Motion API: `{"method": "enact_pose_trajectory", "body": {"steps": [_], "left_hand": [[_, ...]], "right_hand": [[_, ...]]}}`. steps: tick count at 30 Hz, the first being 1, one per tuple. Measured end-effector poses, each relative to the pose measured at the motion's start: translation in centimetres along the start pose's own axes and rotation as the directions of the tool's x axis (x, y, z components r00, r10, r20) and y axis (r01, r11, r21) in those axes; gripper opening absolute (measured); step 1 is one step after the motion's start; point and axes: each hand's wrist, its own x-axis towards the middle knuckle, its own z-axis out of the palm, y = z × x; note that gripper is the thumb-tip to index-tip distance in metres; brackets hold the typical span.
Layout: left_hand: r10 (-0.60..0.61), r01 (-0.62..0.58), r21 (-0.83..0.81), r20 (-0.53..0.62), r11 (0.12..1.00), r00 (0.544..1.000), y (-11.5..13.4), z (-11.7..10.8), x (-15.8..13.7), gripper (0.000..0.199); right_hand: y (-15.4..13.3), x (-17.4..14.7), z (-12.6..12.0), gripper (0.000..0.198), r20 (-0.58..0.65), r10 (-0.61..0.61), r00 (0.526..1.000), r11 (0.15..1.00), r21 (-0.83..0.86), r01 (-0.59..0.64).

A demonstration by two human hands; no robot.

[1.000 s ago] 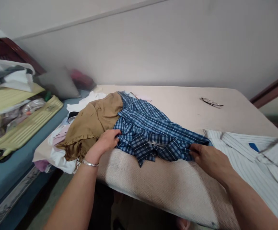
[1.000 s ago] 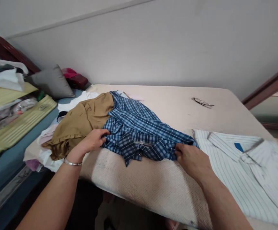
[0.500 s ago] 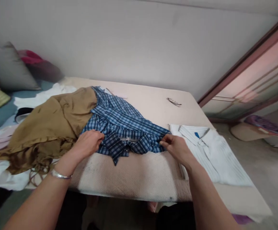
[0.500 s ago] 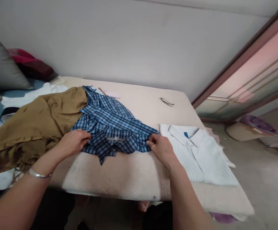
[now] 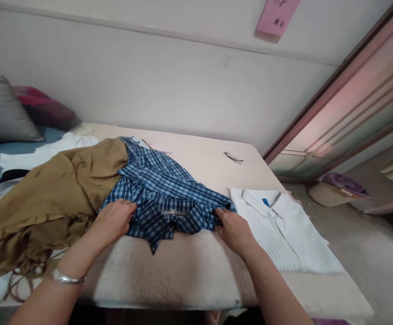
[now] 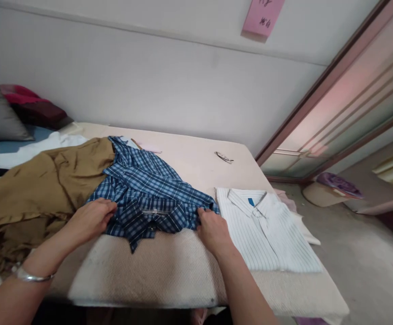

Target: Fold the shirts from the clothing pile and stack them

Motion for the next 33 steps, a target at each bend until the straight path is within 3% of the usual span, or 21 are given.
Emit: {"method": "enact_pose_trajectory", "body": {"steps": [3, 7, 10, 13, 18, 21, 25, 27, 30, 33], "left_hand": [[-0.155, 0.156, 0.009, -0.085, 0.988, 0.984, -0.5, -1.1, -0.2, 0.022], [-0.388, 0.398, 0.037, -0.164, 0.917, 0.907, -1.6, -2.5, -0.6, 0.028], [-0.463, 0.476, 0.036, -0.181, 0.879, 0.868, -2.4, -2.9, -0.8, 0.030], [-0.490, 0.502, 0.011, -0.197, 0.865, 0.849, -3.0, -3.1, -0.9, 0.030], [-0.499, 0.483, -0.130, -0.282, 0.866, 0.819, -3.6, -3.3, -0.7, 0.022], [-0.496, 0.398, -0.347, -0.266, 0.849, 0.827, -3.9, -2.7, -0.4, 0.014], [-0.468, 0.216, -0.733, -0.156, 0.645, 0.870, -4.2, -1.4, -0.1, 0.014], [-0.423, 0.164, -0.726, -0.190, 0.668, 0.886, -4.2, -1.2, -0.1, 0.012], [-0.376, 0.193, -0.551, -0.240, 0.812, 0.895, -3.9, -1.4, -0.1, 0.010], [-0.285, 0.171, -0.398, -0.249, 0.901, 0.926, -3.4, -1.5, 0.0, 0.020]], "right_hand": [[0.3, -0.1, -0.3, 0.027, 0.030, 0.011, 1.000, 1.000, 0.026, -0.012], [0.5, -0.1, -0.4, 0.030, -0.027, -0.055, 0.998, 0.981, 0.187, 0.059], [0.5, 0.0, -0.3, 0.036, -0.086, -0.151, 0.985, 0.930, 0.327, 0.171], [0.3, -0.1, -0.4, 0.028, -0.118, -0.214, 0.970, 0.891, 0.382, 0.243], [0.0, -0.2, -0.6, 0.028, -0.107, -0.287, 0.952, 0.888, 0.344, 0.306], [0.1, 0.0, -0.3, 0.033, -0.116, -0.257, 0.959, 0.919, 0.279, 0.280], [0.4, 0.5, 0.2, 0.028, -0.155, -0.145, 0.977, 0.954, 0.240, 0.179], [0.4, 0.7, 0.4, 0.023, -0.164, -0.084, 0.983, 0.961, 0.246, 0.123], [0.4, 0.9, 0.5, 0.020, -0.156, -0.050, 0.986, 0.959, 0.269, 0.091], [0.4, 1.0, 0.5, 0.019, -0.162, -0.067, 0.985, 0.950, 0.293, 0.113]]}}
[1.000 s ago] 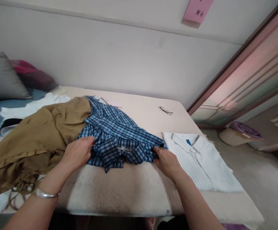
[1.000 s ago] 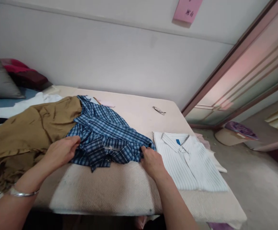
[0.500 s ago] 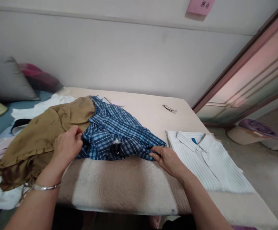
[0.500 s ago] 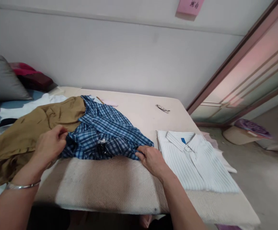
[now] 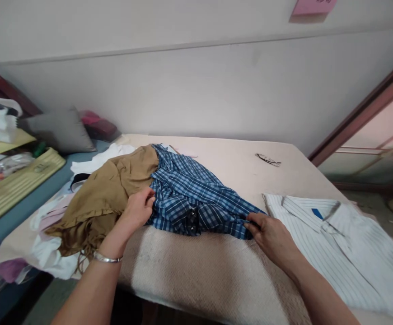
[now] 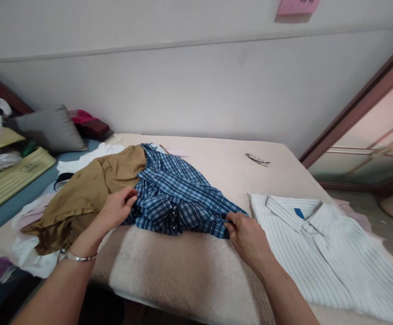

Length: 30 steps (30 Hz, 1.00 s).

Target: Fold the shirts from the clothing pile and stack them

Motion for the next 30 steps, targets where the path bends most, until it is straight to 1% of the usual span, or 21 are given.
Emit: {"method": "enact_pose_trajectory", "body": {"steps": [3, 6, 8, 9, 11, 14, 16, 19, 22, 24, 26, 28, 30], "left_hand": [[0.073, -0.082, 0.105, 0.095, 0.991, 0.993, 0.1, 0.5, -0.1, 0.025], [0.079, -0.119, 0.203, 0.195, 0.972, 0.978, 0.1, 0.9, -0.3, 0.014], [0.086, -0.129, 0.213, 0.199, 0.969, 0.976, 0.1, 1.1, -0.2, 0.009], [0.089, -0.122, 0.185, 0.173, 0.975, 0.981, 0.2, 1.1, -0.1, 0.008], [0.095, -0.103, 0.073, 0.100, 0.992, 0.990, 0.4, 1.0, 0.2, 0.007], [0.116, -0.115, -0.103, 0.003, 0.988, 0.993, 1.0, 0.9, 0.4, 0.005], [0.135, -0.141, -0.152, -0.049, 0.978, 0.990, 1.5, 1.0, -0.4, 0.007], [0.128, -0.146, -0.136, -0.132, 0.980, 0.983, 2.1, 1.5, -3.7, 0.009], [0.153, -0.171, -0.069, -0.220, 0.983, 0.964, 2.3, 1.3, -8.7, 0.014], [0.199, -0.214, -0.031, -0.265, 0.976, 0.944, 2.6, 0.0, -12.2, 0.014], [0.256, -0.266, 0.011, -0.308, 0.964, 0.916, 3.4, -2.6, -15.3, 0.014], [0.320, -0.317, 0.069, -0.360, 0.946, 0.876, 4.8, -6.4, -17.5, 0.016], [0.369, -0.348, 0.131, -0.438, 0.928, 0.820, 6.8, -11.2, -19.0, 0.017]], "right_hand": [[0.0, 0.0, 0.0, 0.017, -0.004, -0.013, 1.000, 0.999, 0.051, 0.013], [0.2, -0.1, 0.0, 0.023, 0.046, -0.030, 0.998, 0.985, 0.173, 0.022], [0.4, 0.0, 0.3, 0.028, 0.088, -0.043, 0.995, 0.970, 0.241, 0.021], [0.6, 0.0, 0.4, 0.030, 0.103, -0.051, 0.993, 0.965, 0.262, 0.023], [0.8, 0.4, 0.6, 0.031, 0.105, -0.071, 0.992, 0.958, 0.283, 0.039], [0.9, 0.7, 0.4, 0.024, 0.023, -0.062, 0.998, 0.967, 0.249, 0.055], [0.8, 0.3, -0.3, 0.018, -0.060, -0.015, 0.998, 0.983, 0.180, 0.026], [0.1, -2.3, -1.4, 0.011, -0.120, 0.030, 0.992, 0.994, 0.107, -0.018], [-0.9, -6.9, -2.0, 0.006, -0.107, 0.007, 0.994, 0.997, 0.080, 0.002], [-1.7, -10.0, -2.6, 0.009, -0.133, -0.007, 0.991, 0.999, 0.040, 0.013], [-2.5, -12.5, -4.0, 0.011, -0.205, -0.018, 0.979, 1.000, -0.007, 0.017], [-3.5, -14.4, -6.6, 0.010, -0.309, -0.039, 0.950, 0.999, -0.041, 0.028], [-4.9, -15.8, -10.7, 0.007, -0.440, -0.080, 0.895, 0.997, -0.053, 0.063]]}}
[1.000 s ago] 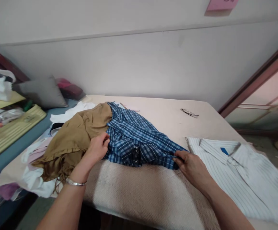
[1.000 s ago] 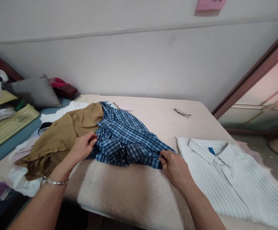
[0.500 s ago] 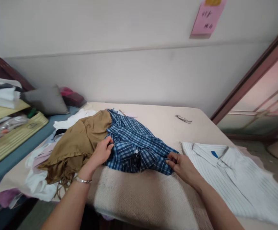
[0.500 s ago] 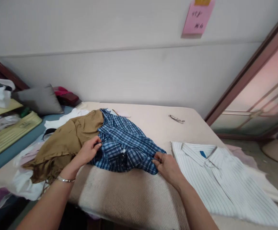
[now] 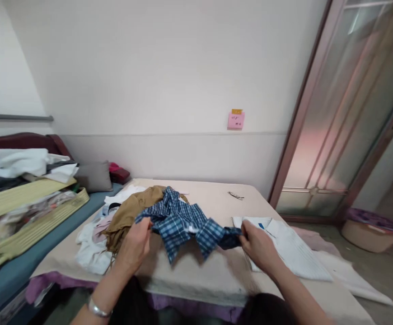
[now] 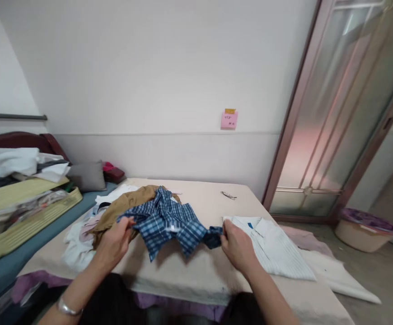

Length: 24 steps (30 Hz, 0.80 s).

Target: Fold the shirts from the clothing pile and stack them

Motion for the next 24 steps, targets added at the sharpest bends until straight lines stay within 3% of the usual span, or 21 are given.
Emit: {"method": "enact_pose_trajectory", "body": {"steps": [3, 6, 8, 10, 12, 15, 20, 24], "left_hand": [[0.009, 0.006, 0.072, -0.210, 0.997, 0.978, 2.9, -7.6, 4.2, 0.010], [0.059, 0.021, 0.206, -0.375, 0.978, 0.925, 6.0, -14.9, 8.8, 0.015], [0.099, 0.030, 0.310, -0.392, 0.950, 0.914, 7.8, -18.6, 11.5, 0.023], [0.122, 0.020, 0.407, -0.321, 0.913, 0.939, 9.1, -21.0, 13.6, 0.028], [0.124, -0.012, 0.475, -0.205, 0.880, 0.971, 9.8, -22.0, 14.9, 0.029], [0.120, -0.068, 0.507, -0.071, 0.859, 0.990, 10.1, -22.0, 15.6, 0.029], [0.155, -0.099, 0.432, -0.097, 0.897, 0.983, 10.0, -21.9, 14.9, 0.028], [0.184, -0.140, 0.382, -0.083, 0.913, 0.979, 10.9, -23.5, 14.9, 0.029]], "right_hand": [[-2.6, 2.0, -8.2, 0.002, -0.284, -0.098, 0.954, 0.991, 0.061, 0.120], [-5.5, 4.0, -17.0, 0.012, -0.533, -0.144, 0.834, 0.975, 0.070, 0.213], [-7.1, 5.1, -22.0, 0.013, -0.616, -0.148, 0.773, 0.977, 0.032, 0.213], [-8.3, 6.1, -25.6, 0.015, -0.650, -0.148, 0.745, 0.983, -0.014, 0.183], [-8.8, 7.0, -27.6, 0.017, -0.629, -0.154, 0.762, 0.988, -0.074, 0.138], [-8.8, 7.5, -28.7, 0.018, -0.551, -0.136, 0.823, 0.988, -0.139, 0.070], [-8.4, 6.3, -29.4, 0.023, -0.554, -0.114, 0.825, 0.992, -0.111, 0.062], [-8.4, 4.7, -30.3, 0.025, -0.475, -0.127, 0.870, 0.991, -0.087, 0.098]]}}
